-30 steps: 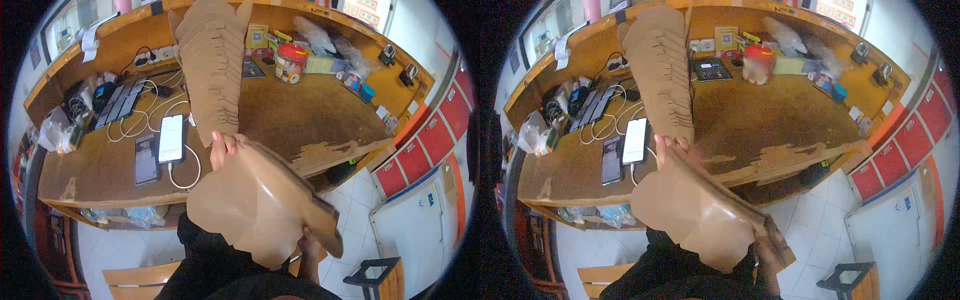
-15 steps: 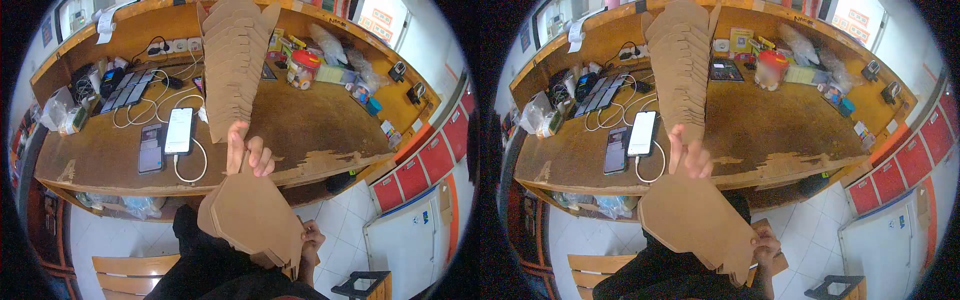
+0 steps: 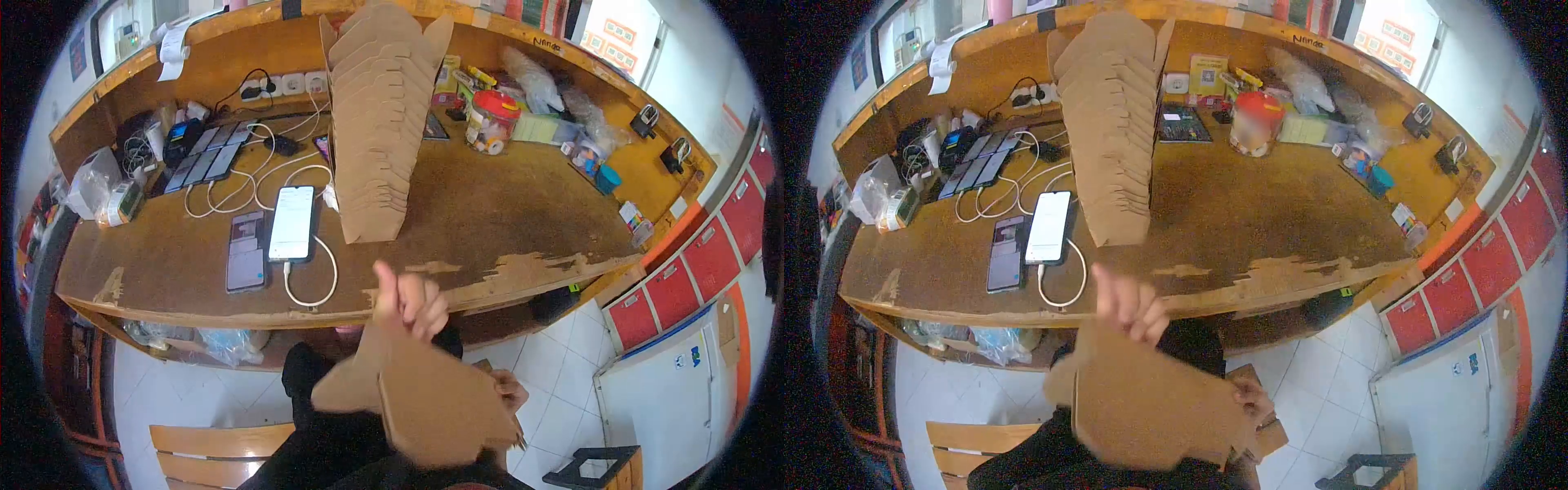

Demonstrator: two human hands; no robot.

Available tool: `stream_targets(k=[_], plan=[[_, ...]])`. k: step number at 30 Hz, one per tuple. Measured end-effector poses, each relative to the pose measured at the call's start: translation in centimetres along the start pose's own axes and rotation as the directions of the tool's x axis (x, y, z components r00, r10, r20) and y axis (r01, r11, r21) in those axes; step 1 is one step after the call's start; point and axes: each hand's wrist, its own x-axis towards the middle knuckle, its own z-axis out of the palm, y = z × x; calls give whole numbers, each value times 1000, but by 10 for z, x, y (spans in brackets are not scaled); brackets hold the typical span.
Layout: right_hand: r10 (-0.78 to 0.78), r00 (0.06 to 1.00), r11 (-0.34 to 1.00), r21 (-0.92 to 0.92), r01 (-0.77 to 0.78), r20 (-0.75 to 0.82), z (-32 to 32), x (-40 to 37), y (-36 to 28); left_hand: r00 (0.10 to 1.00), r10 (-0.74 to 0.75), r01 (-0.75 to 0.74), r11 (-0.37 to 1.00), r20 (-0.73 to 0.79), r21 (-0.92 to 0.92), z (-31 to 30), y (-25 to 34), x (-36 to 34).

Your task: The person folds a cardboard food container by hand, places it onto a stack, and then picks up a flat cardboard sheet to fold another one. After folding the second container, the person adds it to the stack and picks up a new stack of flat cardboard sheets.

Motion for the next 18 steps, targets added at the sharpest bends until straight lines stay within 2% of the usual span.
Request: stream_targets(k=[1,2,4,6,8,9,10,12,13,14,16,17,18], plan=[[21,1000,1000,6,-21,9,-2,0,1,980,47,-38,998,193,-51,-10,-6,-6],[43,999,999,12,-43,19,-6,-3,2,922,100,-64,992,374,-109,-16,-11,-12],[94,995,995,20,-95,35,-15,-17,3,899,102,-78,994,427,-75,-9,-11,-27],[148,988,988,30,-149,45,-26,-39,4,921,78,-76,997,381,-18,4,-2,-37],[195,979,979,43,-198,60,-36,-61,6,977,202,-212,957,71,198,12,1,-44],[214,974,974,55,-218,70,-39,-70,10,976,216,-216,939,29,267,4,0,-44],[235,968,968,68,-241,82,-42,-79,14,976,215,-217,936,38,276,-3,-2,-46],[280,954,952,95,-290,107,-52,-96,19,965,240,-229,968,-103,106,-13,-7,-53],[298,947,944,107,-311,120,-45,-88,20,977,208,-203,975,-48,89,-16,-5,-55],[314,940,937,117,-330,133,8,-36,17,978,207,-203,975,-37,96,-18,-3,-55],[352,923,919,130,-372,154,7,-47,19,988,130,-126,990,78,-57,-23,2,-54],[374,913,909,134,-396,163,7,-49,21,985,88,-75,993,149,-89,-29,6,-50],[396,902,897,136,-420,172,7,-50,23,985,82,-69,994,151,-87,-36,9,-45]])
